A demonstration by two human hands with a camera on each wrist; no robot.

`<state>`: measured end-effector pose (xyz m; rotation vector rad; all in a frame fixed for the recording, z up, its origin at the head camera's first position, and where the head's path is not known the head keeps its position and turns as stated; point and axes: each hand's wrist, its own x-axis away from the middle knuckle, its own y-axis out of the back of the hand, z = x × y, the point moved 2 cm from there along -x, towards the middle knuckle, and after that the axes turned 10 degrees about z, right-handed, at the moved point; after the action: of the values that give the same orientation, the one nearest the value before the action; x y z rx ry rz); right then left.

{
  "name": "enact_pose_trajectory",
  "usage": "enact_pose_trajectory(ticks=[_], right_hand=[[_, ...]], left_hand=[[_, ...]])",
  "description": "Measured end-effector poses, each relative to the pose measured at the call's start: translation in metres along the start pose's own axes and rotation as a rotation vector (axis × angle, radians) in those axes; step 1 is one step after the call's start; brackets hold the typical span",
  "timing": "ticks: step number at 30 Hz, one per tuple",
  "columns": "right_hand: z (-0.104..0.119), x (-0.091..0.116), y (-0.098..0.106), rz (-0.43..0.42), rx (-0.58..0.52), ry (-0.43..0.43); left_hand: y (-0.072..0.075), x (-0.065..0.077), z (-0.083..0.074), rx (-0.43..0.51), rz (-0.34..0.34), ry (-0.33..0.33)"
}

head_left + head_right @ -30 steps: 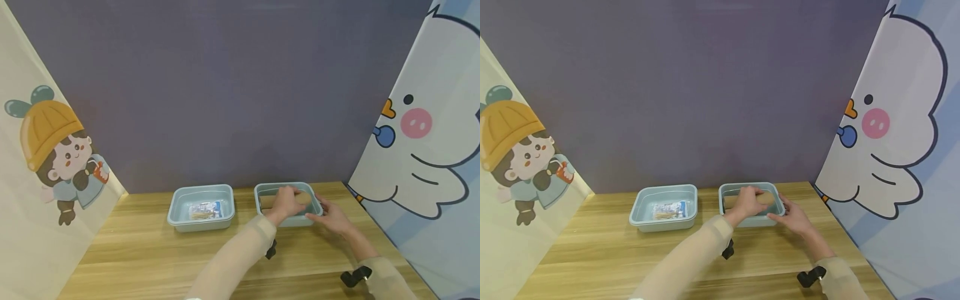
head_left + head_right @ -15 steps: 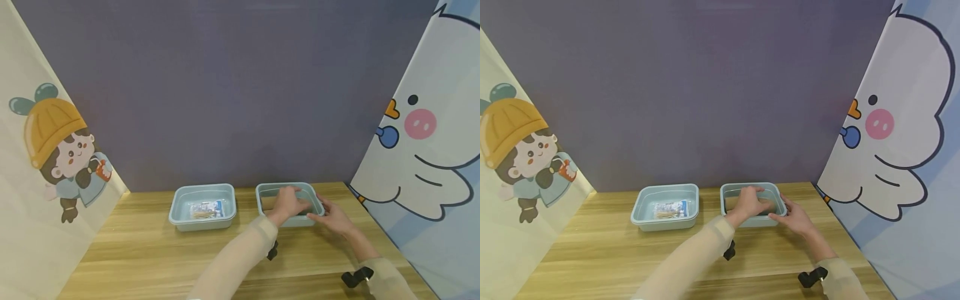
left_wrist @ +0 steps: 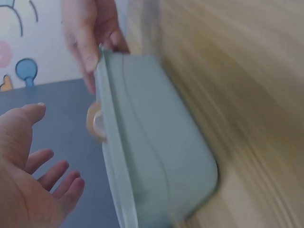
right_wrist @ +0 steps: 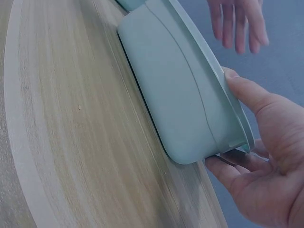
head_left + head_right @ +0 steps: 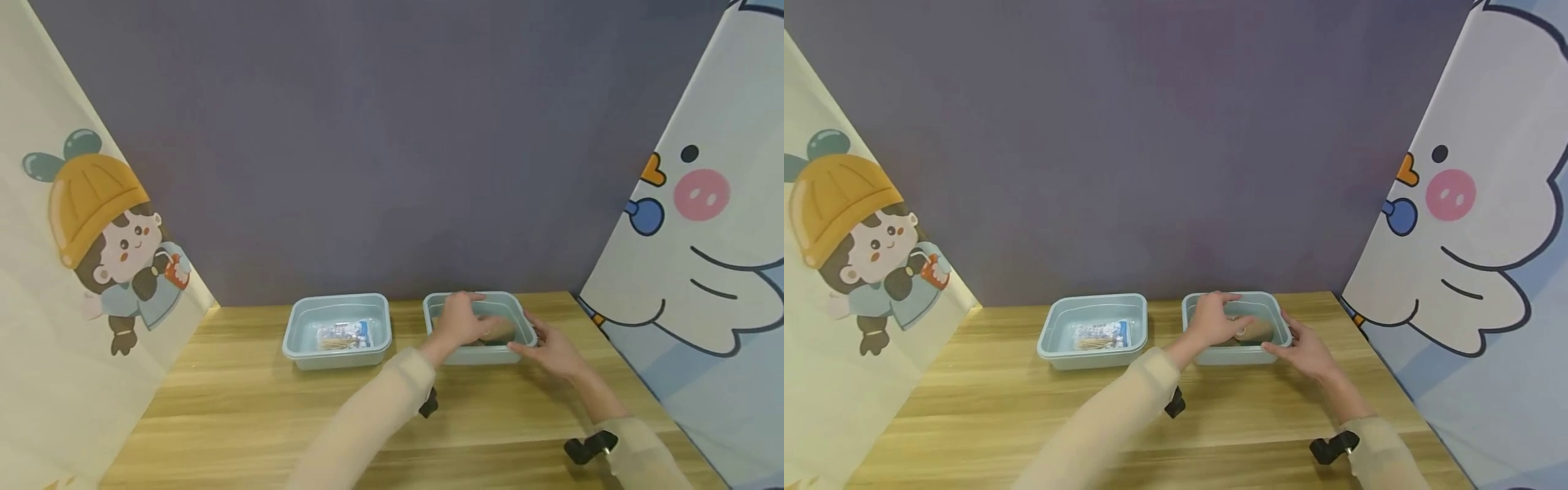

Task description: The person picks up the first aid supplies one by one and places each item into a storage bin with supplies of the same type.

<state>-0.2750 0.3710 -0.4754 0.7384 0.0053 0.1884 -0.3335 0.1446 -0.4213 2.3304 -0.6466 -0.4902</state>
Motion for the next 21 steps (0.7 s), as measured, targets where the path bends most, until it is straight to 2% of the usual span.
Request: enact_pose_trajectory(ticks=[3, 8, 12, 18, 21], right_hand=[[0.001, 0.002, 0.004, -0.002, 0.021, -0.003], [-0.002, 0.007, 0.013, -0.003, 0.058, -0.011], [-0.008, 0.010, 0.019, -0.011, 0.086, -0.012], [-0.015, 0.013, 0.021, -0.022, 0.111, -0.009], [-0.017, 0.014, 0.023, -0.023, 0.137, -0.016]], left_hand=[[0.016, 0.009, 0.009, -0.050, -0.018, 0.016], [0.038, 0.021, 0.028, -0.044, -0.038, 0.031], [0.054, 0.030, 0.042, -0.098, -0.062, 0.036], [0.082, 0.050, 0.068, -0.112, -0.076, 0.085], [0.098, 0.061, 0.081, -0.138, -0.091, 0.088]])
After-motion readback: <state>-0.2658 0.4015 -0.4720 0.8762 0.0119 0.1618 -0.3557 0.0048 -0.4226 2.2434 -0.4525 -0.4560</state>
